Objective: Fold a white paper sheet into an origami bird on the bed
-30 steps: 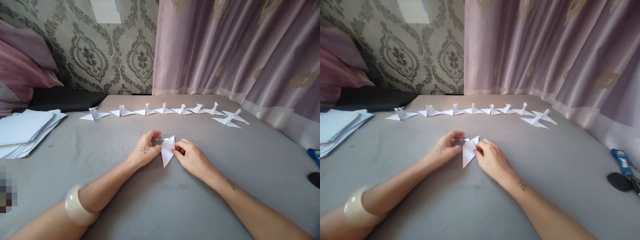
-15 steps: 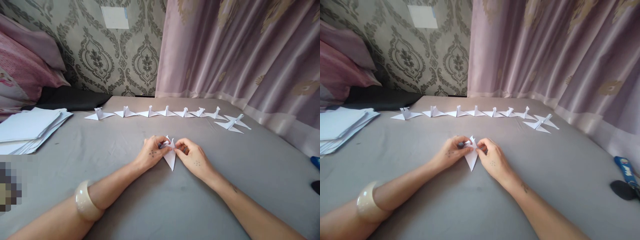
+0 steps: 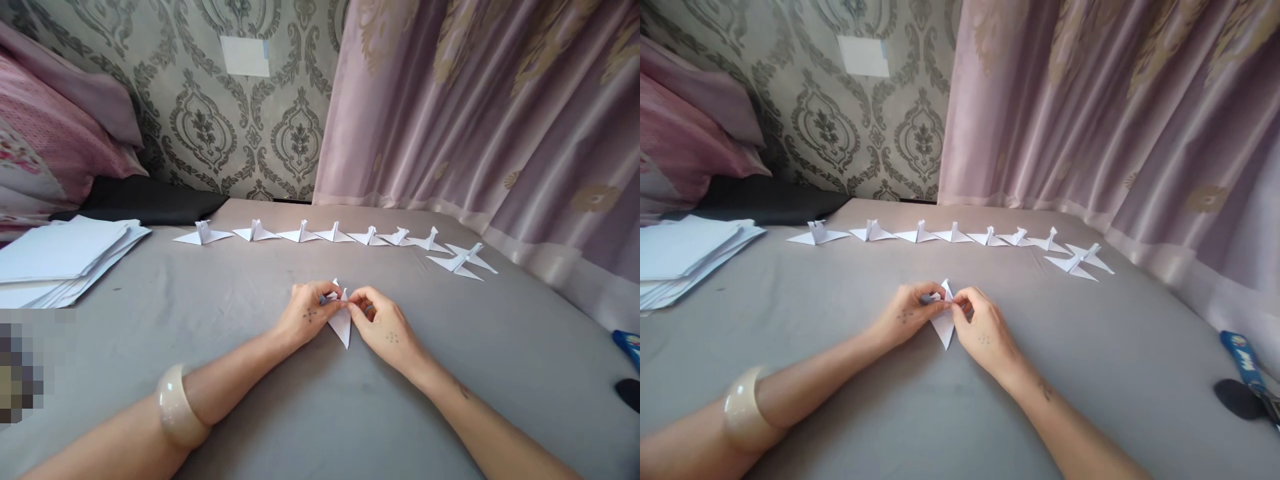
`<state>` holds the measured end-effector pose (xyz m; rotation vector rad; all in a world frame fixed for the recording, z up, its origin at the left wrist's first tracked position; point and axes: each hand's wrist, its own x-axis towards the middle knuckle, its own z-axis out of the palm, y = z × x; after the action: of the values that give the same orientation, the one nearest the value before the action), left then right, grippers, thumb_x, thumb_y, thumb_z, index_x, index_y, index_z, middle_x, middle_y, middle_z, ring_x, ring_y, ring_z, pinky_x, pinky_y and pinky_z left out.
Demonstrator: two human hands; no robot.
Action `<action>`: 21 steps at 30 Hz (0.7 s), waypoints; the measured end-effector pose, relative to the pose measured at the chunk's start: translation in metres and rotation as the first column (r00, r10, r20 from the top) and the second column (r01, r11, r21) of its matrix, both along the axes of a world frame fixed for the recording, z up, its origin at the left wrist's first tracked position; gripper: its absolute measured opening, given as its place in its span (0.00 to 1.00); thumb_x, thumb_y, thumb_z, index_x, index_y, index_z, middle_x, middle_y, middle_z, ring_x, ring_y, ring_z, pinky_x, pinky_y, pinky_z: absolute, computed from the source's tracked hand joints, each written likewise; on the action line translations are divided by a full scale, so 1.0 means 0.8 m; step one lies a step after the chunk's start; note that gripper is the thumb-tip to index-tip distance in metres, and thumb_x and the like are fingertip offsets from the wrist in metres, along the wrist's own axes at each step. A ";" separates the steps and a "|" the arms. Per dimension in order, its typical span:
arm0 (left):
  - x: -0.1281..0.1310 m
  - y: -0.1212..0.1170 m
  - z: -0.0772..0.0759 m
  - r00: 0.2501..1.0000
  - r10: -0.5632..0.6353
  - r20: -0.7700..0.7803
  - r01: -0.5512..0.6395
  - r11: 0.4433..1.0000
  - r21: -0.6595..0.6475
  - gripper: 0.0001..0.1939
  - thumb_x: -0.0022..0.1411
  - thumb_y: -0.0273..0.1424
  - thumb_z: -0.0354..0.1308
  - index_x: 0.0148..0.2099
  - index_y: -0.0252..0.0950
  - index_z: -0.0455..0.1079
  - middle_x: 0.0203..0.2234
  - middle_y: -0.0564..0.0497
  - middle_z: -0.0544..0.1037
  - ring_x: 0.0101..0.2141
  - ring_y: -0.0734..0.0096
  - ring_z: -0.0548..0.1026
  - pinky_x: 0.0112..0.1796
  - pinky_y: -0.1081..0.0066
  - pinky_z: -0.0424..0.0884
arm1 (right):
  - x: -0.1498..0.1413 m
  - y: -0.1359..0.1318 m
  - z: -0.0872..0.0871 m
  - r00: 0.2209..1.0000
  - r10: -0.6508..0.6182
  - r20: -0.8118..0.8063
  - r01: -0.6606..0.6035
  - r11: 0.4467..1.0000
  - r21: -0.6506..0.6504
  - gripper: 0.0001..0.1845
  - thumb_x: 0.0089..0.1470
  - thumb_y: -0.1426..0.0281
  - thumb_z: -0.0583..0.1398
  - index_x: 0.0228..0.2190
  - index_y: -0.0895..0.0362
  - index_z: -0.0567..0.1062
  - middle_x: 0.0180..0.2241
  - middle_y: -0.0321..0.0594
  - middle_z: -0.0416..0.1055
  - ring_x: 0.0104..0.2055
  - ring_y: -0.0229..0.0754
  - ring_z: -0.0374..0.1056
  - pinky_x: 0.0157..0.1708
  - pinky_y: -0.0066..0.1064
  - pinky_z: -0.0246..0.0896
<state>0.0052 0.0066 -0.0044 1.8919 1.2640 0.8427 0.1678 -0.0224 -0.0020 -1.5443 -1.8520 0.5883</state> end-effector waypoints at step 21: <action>0.001 -0.005 -0.003 0.988 -0.128 -0.090 0.139 0.981 0.133 0.09 0.61 0.32 0.52 0.32 0.38 0.72 0.27 0.55 0.76 0.30 0.71 0.72 0.41 0.68 0.59 | -0.006 -0.004 0.012 0.998 -0.044 0.034 0.044 0.999 -0.023 0.21 0.56 0.56 0.53 0.21 0.56 0.70 0.22 0.35 0.69 0.26 0.38 0.62 0.30 0.29 0.55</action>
<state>0.0058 0.0024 -0.0071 2.1159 1.1364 0.8083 0.1626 -0.0257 0.0079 -1.6154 -1.8370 0.5694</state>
